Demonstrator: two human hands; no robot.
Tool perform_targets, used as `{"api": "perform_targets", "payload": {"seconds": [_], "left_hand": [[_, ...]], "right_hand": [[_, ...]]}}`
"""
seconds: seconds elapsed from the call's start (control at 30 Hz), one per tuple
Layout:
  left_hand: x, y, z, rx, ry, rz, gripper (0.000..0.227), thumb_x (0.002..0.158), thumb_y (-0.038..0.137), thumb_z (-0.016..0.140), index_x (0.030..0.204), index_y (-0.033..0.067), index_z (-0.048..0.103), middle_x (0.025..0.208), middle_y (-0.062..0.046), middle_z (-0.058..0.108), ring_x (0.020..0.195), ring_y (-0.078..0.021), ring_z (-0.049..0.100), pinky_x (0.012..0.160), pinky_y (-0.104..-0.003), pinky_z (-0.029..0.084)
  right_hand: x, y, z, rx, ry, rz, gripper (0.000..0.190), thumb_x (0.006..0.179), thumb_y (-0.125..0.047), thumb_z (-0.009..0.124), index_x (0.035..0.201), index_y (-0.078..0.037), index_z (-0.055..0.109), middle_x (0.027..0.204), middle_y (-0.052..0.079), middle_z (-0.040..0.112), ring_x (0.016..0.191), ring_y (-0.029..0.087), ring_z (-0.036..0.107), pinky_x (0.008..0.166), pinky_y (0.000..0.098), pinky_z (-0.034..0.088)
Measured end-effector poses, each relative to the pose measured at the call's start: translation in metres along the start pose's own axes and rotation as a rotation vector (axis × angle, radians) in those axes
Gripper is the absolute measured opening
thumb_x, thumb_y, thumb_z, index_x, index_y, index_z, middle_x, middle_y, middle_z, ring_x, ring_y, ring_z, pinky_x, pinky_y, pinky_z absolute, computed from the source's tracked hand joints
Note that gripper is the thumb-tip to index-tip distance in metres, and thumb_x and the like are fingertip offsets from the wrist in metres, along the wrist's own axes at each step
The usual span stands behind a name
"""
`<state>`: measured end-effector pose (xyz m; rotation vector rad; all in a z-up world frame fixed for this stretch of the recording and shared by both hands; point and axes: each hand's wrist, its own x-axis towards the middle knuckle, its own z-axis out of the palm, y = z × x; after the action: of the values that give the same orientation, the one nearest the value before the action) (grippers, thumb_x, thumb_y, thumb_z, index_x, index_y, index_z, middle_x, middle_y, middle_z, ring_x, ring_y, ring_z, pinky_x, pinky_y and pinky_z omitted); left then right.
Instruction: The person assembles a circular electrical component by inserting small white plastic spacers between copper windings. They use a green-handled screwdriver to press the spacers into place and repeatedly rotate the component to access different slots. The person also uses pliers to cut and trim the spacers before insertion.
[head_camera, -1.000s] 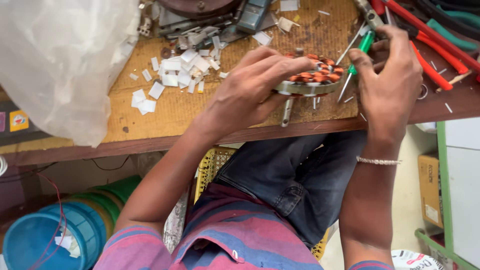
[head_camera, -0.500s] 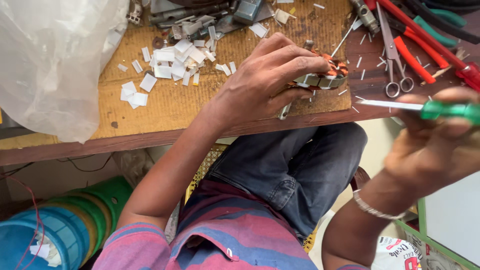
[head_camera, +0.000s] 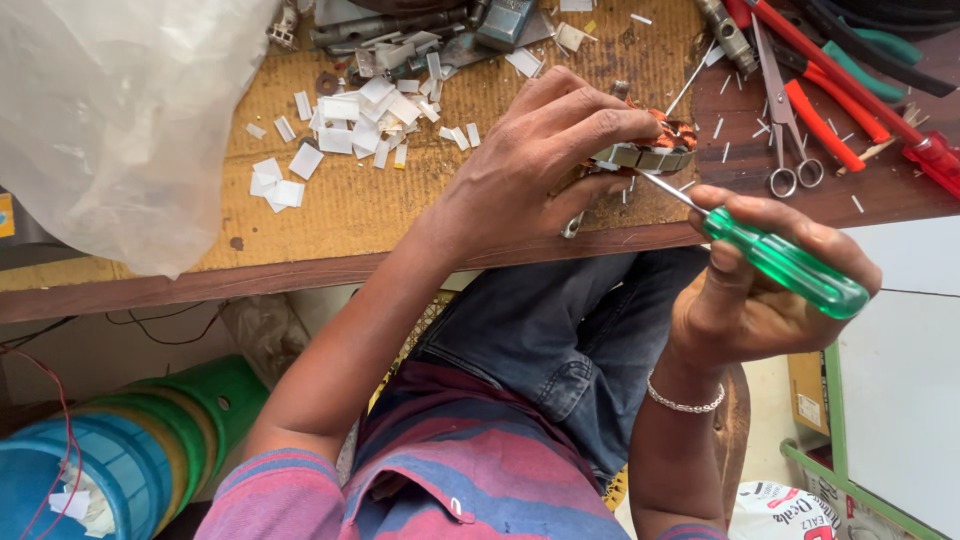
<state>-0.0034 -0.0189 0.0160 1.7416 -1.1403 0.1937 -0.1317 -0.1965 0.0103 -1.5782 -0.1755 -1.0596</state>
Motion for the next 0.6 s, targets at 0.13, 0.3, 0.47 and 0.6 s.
{"api": "perform_targets", "payload": {"seconds": [0.13,0.3,0.47,0.6], "left_hand": [[0.001,0.002,-0.001,0.001,-0.002,-0.007,0.051,0.094,0.018,0.082,0.141,0.0168,0.060,0.128,-0.002,0.066,0.120,-0.0266,0.058,0.109,-0.041,0.050],[-0.001,0.001,0.000,-0.003,0.001,-0.013,0.052,0.094,0.019,0.081,0.141,0.0167,0.059,0.128,-0.003,0.066,0.120,-0.0267,0.058,0.109,-0.041,0.050],[-0.001,-0.005,0.004,0.019,0.013,0.012,0.053,0.094,0.023,0.081,0.142,0.0167,0.059,0.126,-0.003,0.065,0.118,-0.0265,0.058,0.109,-0.041,0.049],[-0.001,-0.010,0.014,0.087,0.062,0.071,0.049,0.097,0.025,0.079,0.141,0.0183,0.058,0.129,0.000,0.064,0.118,-0.0239,0.058,0.109,-0.040,0.048]], "right_hand": [[-0.002,-0.004,0.002,-0.003,-0.012,0.031,0.039,0.108,-0.013,0.077,0.130,-0.006,0.044,0.111,0.023,0.071,0.100,0.032,0.078,0.082,0.0380,0.065],[-0.003,0.002,0.009,0.032,0.032,0.058,0.042,0.108,-0.012,0.077,0.132,-0.005,0.043,0.114,0.024,0.070,0.102,0.032,0.077,0.082,0.0382,0.064],[-0.003,0.010,0.009,0.062,0.001,0.138,0.043,0.107,-0.014,0.076,0.133,-0.005,0.043,0.115,0.023,0.069,0.102,0.033,0.077,0.079,0.0387,0.065],[-0.007,0.019,0.013,0.137,-0.065,0.076,0.043,0.102,-0.023,0.076,0.129,-0.007,0.048,0.116,0.019,0.067,0.099,0.030,0.075,0.071,0.0362,0.064]]}}
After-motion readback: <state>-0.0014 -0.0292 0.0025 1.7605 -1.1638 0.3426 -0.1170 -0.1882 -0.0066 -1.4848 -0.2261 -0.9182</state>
